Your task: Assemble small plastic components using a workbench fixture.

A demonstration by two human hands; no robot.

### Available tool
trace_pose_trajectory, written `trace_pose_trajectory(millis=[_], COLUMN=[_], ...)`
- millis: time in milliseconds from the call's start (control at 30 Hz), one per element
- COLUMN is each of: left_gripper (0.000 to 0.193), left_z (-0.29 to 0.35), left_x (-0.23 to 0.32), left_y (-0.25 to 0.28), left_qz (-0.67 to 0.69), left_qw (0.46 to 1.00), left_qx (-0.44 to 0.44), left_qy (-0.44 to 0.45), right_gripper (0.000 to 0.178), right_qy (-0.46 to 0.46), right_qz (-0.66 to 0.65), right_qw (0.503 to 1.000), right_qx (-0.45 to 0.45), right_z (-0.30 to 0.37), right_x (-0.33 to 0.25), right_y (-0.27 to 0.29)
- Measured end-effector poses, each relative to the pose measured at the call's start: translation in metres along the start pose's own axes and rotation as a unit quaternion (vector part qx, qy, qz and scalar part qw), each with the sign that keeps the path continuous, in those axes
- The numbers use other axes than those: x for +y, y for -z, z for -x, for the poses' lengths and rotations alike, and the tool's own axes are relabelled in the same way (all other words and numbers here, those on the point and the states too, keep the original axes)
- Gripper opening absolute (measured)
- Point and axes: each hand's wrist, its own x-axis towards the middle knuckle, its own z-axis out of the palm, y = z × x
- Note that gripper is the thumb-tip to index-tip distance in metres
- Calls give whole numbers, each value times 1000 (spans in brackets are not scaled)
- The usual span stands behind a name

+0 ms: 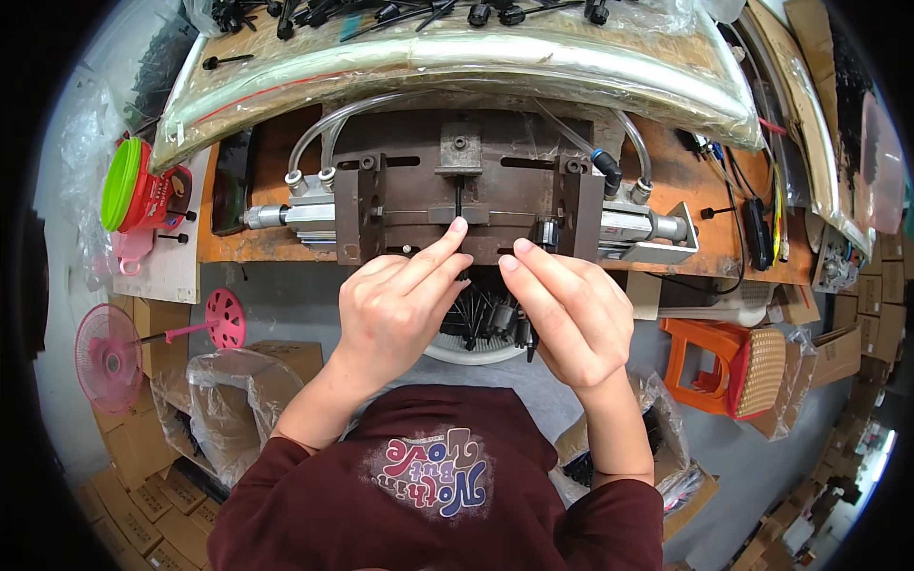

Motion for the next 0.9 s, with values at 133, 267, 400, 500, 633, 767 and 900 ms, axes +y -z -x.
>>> trace_pose_trajectory(millis=[133,267,400,500,633,767,900], left_gripper=[26,31,41,39,33,34,34], left_z=[-1,-2,-1,3,3,9,10], left_x=[0,-1,5,9,16,14,12], left_y=[1,5,21,28,30,22,20], left_qz=[-2,8,322,342,286,280,149], left_qw=[1000,1000,942,940,958,960,989], left_qx=[-2,-24,-32,0,2,21,4], left_qy=[1,5,89,0,-6,-9,-5], right_gripper=[30,30,27,23,28,30,37], right_qy=[32,78,108,128,93,103,-23], right_qz=[27,65,90,73,34,23,-20], right_qw=[999,995,990,989,995,994,1000], right_qx=[-15,-6,-3,4,-4,-2,-1], right_z=[2,5,6,6,6,3,8], right_x=[-1,0,0,-6,-12,-11,-6], right_y=[0,-1,-2,-7,-10,-13,-9])
